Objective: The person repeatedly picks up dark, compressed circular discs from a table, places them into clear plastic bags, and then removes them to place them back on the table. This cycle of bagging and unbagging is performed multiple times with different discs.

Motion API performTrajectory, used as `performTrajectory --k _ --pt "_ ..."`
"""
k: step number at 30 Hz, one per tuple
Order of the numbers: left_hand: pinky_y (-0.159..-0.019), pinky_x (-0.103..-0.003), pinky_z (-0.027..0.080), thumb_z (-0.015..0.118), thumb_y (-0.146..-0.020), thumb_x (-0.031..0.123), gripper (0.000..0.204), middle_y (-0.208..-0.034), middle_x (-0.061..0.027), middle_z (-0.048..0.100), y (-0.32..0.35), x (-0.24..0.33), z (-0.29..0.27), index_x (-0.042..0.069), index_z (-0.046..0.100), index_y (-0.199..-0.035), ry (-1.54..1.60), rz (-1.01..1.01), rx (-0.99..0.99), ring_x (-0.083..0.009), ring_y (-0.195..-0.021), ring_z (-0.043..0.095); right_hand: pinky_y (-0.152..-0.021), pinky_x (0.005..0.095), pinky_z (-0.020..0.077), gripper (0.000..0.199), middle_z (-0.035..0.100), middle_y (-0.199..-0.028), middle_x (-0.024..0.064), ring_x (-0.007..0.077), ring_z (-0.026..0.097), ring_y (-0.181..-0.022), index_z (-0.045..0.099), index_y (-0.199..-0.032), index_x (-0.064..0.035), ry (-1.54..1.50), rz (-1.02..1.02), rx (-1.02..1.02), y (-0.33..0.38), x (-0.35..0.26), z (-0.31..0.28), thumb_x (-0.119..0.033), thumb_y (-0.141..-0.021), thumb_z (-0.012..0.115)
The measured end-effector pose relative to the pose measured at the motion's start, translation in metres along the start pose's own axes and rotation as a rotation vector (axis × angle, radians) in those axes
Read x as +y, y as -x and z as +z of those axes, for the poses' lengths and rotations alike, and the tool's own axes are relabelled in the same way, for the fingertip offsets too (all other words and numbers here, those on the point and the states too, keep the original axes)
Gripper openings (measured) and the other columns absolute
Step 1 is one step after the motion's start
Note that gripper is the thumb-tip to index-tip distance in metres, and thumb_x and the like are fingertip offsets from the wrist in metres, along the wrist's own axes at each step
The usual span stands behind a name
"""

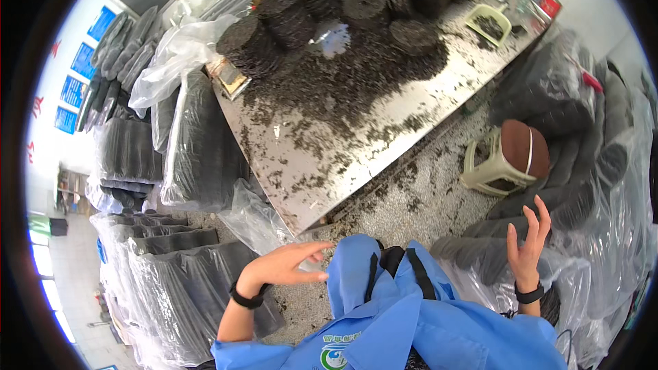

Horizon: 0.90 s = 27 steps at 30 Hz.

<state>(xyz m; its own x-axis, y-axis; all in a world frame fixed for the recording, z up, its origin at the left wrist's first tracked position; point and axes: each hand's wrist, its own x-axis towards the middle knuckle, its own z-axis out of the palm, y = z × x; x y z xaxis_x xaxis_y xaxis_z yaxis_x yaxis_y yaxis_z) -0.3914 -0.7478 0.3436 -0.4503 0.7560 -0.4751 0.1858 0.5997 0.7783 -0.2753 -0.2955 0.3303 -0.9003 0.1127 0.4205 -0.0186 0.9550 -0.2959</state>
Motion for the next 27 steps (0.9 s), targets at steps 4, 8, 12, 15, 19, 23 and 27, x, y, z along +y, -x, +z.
performTrajectory --k 4,8,12,15,19,23,27 --pt "-0.085 -0.036 0.047 0.067 -0.081 0.044 0.073 -0.106 -0.0192 0.06 0.042 0.008 -0.077 0.001 0.042 -0.134 -0.12 -0.007 -0.016 -0.0296 -0.098 0.059 -0.1 0.0423 0.037 0.042 0.039 -0.134 0.0217 0.0375 0.044 -0.121 0.049 -0.119 0.0011 -0.158 -0.173 -0.052 -0.106 -0.024 0.026 -0.002 -0.079 0.062" --pt "-0.078 -0.035 0.05 0.072 -0.077 0.042 0.069 -0.102 -0.0169 0.063 0.062 0.05 -0.194 0.001 0.049 -0.128 -0.361 -0.1 -0.067 -0.0318 -0.09 0.062 -0.095 0.0406 0.0411 0.038 0.045 -0.129 0.0227 0.0348 0.051 -0.112 0.051 -0.113 0.0021 -0.314 -0.448 -0.062 -0.257 -0.063 0.037 -0.001 -0.076 0.061" --pt "-0.084 -0.032 0.049 0.07 -0.081 0.039 0.067 -0.102 -0.0115 0.062 0.047 0.046 -0.333 0.002 0.046 -0.131 -0.144 -0.252 0.239 -0.0203 -0.093 0.06 -0.084 0.0374 0.048 0.03 0.058 -0.111 0.0164 0.0331 0.058 -0.098 0.056 -0.106 0.0007 -0.367 -0.867 -0.037 -0.431 -0.126 0.125 -0.01 -0.08 0.066" --pt "-0.088 -0.032 0.045 0.068 -0.083 0.033 0.064 -0.107 -0.0132 0.06 -0.036 -0.008 -0.44 0.007 0.042 -0.136 -0.197 -0.178 0.598 -0.0195 -0.098 0.056 -0.074 0.0361 0.049 0.023 0.058 -0.098 0.0135 0.0314 0.058 -0.088 0.055 -0.101 -0.003 -0.4 -0.847 0.032 -0.556 -0.143 0.265 -0.02 -0.086 0.061" --pt "-0.1 -0.037 0.036 0.068 -0.084 0.034 0.066 -0.13 -0.0169 0.049 -0.197 -0.105 -0.539 0.008 0.04 -0.137 -0.066 -0.053 0.879 -0.0265 -0.122 0.045 -0.079 0.0363 0.0472 0.048 0.06 -0.1 0.0148 0.0261 0.059 -0.09 0.053 -0.109 -0.0025 -0.806 -0.039 -0.38 -0.651 -0.114 0.498 -0.045 -0.088 0.058" --pt "-0.109 -0.046 0.024 0.073 -0.076 0.04 0.082 -0.142 -0.0273 0.03 -0.314 -0.183 -0.592 0.013 0.034 -0.142 -0.494 -0.108 1.003 -0.0427 -0.132 0.029 -0.094 0.0394 0.0401 0.063 0.056 -0.117 0.02 0.0307 0.053 -0.111 0.047 -0.123 -0.0021 -0.96 0.342 -0.651 -0.662 -0.13 0.638 -0.055 -0.089 0.05" --pt "-0.106 -0.053 0.026 0.076 -0.067 0.05 0.099 -0.145 -0.0302 0.021 -0.392 -0.245 -0.649 0.019 0.025 -0.146 -0.671 -0.232 0.963 -0.0502 -0.131 0.025 -0.108 0.0459 0.0278 0.088 0.026 -0.147 0.0201 0.036 0.028 -0.135 0.021 -0.145 -0.0011 -1.098 0.67 -0.854 -0.696 -0.134 0.722 -0.064 -0.087 0.043"
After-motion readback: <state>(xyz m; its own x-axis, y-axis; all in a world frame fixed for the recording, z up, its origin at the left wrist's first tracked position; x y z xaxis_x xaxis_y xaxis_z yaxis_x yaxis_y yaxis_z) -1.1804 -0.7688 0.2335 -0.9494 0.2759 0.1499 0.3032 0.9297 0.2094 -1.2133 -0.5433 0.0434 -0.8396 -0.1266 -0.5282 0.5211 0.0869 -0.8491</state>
